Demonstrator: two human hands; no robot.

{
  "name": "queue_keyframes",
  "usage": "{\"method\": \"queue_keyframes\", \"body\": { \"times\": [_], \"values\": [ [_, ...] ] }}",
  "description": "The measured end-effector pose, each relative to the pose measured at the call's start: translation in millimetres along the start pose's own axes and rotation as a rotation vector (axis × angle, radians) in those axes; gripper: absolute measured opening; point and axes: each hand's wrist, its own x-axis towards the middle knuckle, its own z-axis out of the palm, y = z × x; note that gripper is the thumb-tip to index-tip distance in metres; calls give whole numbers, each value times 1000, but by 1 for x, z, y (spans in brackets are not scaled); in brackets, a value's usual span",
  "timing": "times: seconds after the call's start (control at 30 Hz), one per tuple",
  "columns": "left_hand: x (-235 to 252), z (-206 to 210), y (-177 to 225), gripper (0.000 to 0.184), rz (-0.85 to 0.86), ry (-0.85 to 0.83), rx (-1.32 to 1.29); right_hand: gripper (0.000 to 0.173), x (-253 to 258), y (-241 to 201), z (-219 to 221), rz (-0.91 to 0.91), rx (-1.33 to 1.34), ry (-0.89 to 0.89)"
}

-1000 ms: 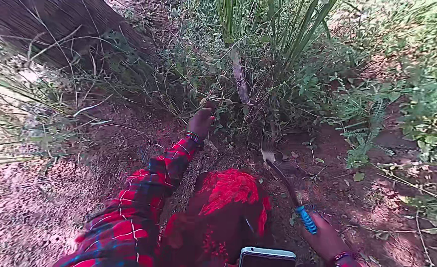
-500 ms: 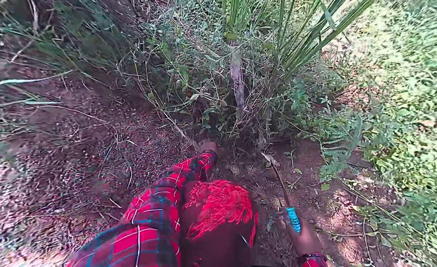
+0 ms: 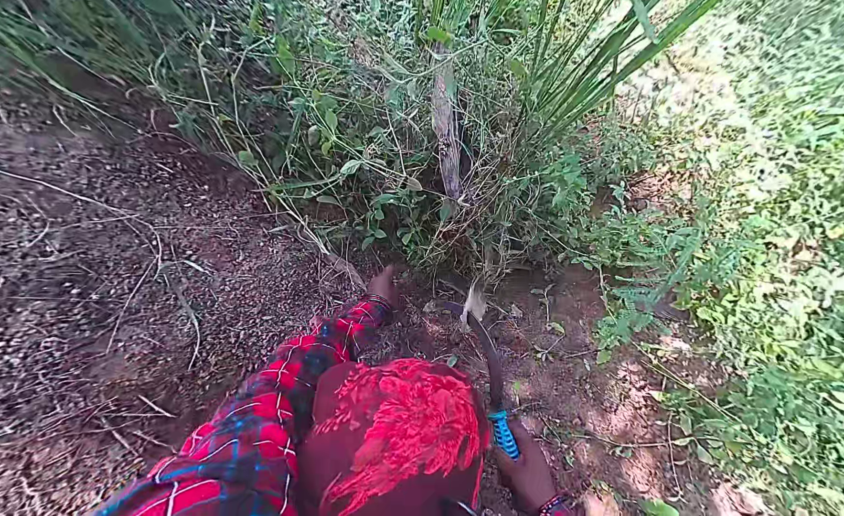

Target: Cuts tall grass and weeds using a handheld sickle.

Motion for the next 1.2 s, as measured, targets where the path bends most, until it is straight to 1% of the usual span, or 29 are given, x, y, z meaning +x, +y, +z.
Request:
{"method": "queue_keyframes", "body": {
  "times": [0.07, 0.13, 0.2, 0.23, 0.27, 0.3, 0.33, 0.37, 0.4, 0.43, 0.47, 0.5, 0.53, 0.57, 0.6, 0.67, 0.73, 0.77, 0.8, 0.83, 0.87, 0.9, 0.93, 0.97, 1.0, 1.03, 1.07, 1.13, 1.2],
  "values": [
    [-13, -4, 11, 42, 22, 38, -37, 46, 0, 6, -1, 9, 69, 18],
    [-24, -12, 27, 34, 102, 161, -103, 50, 1, 8, -3, 25, 101, 55],
    [-25, -26, 45, 32, 243, 278, -149, 44, 4, 7, -5, 50, 95, 88],
    [-23, -32, 54, 36, 301, 266, -133, 43, 3, 6, -7, 67, 82, 90],
    [-17, -35, 58, 41, 371, 195, -56, 43, 3, 3, -8, 76, 64, 88],
    [-9, -32, 58, 44, 451, 82, 72, 43, 4, 2, -10, 75, 39, 86],
    [0, -23, 55, 42, 554, -56, 246, 44, 4, 1, -10, 68, 7, 82],
    [12, -11, 51, 32, 682, -187, 447, 44, 5, -1, -10, 63, -19, 78],
    [22, 3, 52, 32, 775, -316, 652, 45, 6, -4, -10, 61, -29, 78],
    [28, 14, 58, 36, 794, -434, 851, 46, 7, -6, -9, 63, -37, 80],
    [30, 23, 66, 42, 753, -510, 966, 46, 6, -7, -9, 67, -37, 80],
    [34, 27, 74, 50, 678, -543, 1001, 46, 6, -8, -7, 66, -23, 82],
    [39, 27, 81, 56, 612, -553, 993, 45, 6, -9, -6, 61, 10, 89],
    [46, 26, 85, 55, 571, -539, 976, 44, 5, -9, -5, 55, 56, 96],
    [53, 22, 87, 51, 543, -512, 952, 42, 4, -8, -4, 43, 104, 107],
    [61, 14, 87, 39, 366, -417, 747, 42, 3, -8, -4, 44, 155, 122],
    [33, -2, 96, 44, 213, -266, 559, 43, 2, -8, -5, 64, 145, 126],
    [11, -13, 108, 45, 157, -206, 458, 43, 1, -9, -5, 72, 136, 128],
    [-9, -36, 136, 49, 29, -368, 457, 42, 0, -10, -5, 81, 125, 128],
    [-19, -47, 153, 50, -59, -449, 413, 41, 0, -13, -5, 88, 115, 126],
    [-20, -45, 153, 49, -94, -444, 347, 40, 0, -16, -6, 93, 106, 124],
    [-13, -26, 133, 47, -64, -299, 247, 41, 0, -18, -6, 97, 97, 118],
    [6, 16, 97, 38, 67, 50, 137, 41, 0, -20, -6, 99, 91, 116],
    [28, 25, 79, 38, 94, -13, 202, 42, -1, -21, -6, 93, 90, 115],
    [42, 21, 74, 40, 115, -160, 357, 42, -1, -21, -6, 87, 92, 114],
    [48, 16, 73, 42, 136, -253, 475, 41, -2, -20, -6, 80, 96, 116],
    [48, 13, 70, 45, 185, -306, 602, 41, -3, -19, -6, 79, 99, 114],
    [30, 9, 62, 48, 253, -338, 735, 40, -5, -16, -9, 84, 99, 110],
    [1, 0, 51, 35, 291, -375, 824, 40, -4, -14, -12, 87, 93, 100]
  ]
}}
